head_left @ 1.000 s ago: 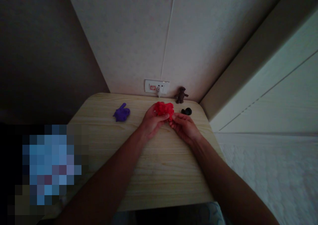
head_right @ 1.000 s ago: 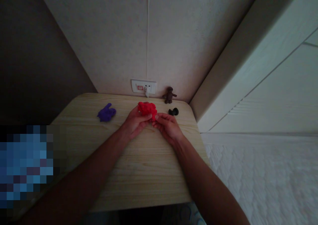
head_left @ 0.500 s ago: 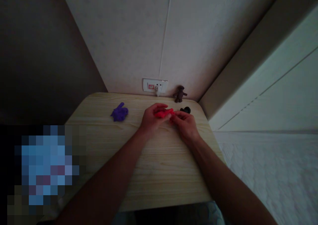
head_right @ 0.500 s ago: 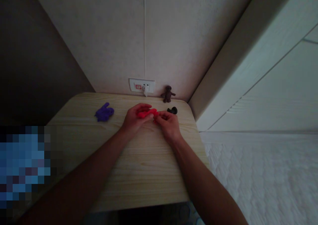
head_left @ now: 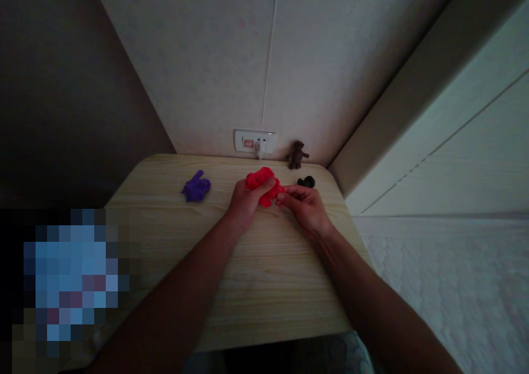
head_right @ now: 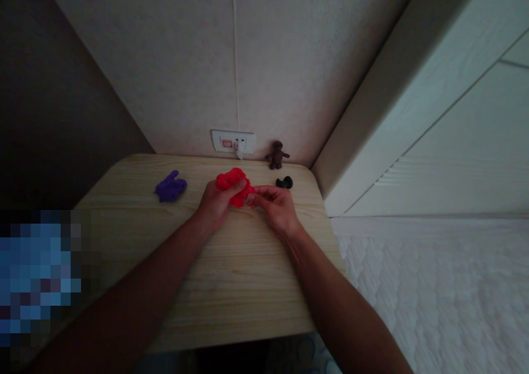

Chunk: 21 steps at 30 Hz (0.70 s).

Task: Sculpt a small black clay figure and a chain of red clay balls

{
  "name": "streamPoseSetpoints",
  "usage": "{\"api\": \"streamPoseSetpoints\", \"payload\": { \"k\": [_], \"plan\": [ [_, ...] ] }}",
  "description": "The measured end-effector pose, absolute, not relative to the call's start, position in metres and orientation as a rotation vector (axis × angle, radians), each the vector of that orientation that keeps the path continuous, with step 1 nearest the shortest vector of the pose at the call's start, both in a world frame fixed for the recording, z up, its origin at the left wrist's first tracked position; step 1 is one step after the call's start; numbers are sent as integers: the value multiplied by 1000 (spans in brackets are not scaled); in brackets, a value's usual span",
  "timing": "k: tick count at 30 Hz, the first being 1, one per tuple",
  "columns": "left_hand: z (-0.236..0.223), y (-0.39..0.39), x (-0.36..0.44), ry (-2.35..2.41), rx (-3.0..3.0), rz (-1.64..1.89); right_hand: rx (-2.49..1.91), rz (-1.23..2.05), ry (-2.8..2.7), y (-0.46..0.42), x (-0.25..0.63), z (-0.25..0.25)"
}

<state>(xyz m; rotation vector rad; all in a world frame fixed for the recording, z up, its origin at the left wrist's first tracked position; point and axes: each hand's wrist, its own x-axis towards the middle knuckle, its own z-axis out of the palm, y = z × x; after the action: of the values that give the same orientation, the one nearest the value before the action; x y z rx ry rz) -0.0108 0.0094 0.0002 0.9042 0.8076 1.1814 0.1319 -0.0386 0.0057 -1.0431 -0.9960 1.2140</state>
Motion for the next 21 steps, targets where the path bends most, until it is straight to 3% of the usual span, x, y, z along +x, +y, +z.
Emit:
{"api": "streamPoseSetpoints", "payload": {
  "k": [10,21],
  "plan": [
    [-6,21,-13,690,843,1204,-986,1237,-806,-36,132,3],
    [-6,16,-14,691,933,1153,-1054,1166,-970,-34,133,-5]
  ]
}}
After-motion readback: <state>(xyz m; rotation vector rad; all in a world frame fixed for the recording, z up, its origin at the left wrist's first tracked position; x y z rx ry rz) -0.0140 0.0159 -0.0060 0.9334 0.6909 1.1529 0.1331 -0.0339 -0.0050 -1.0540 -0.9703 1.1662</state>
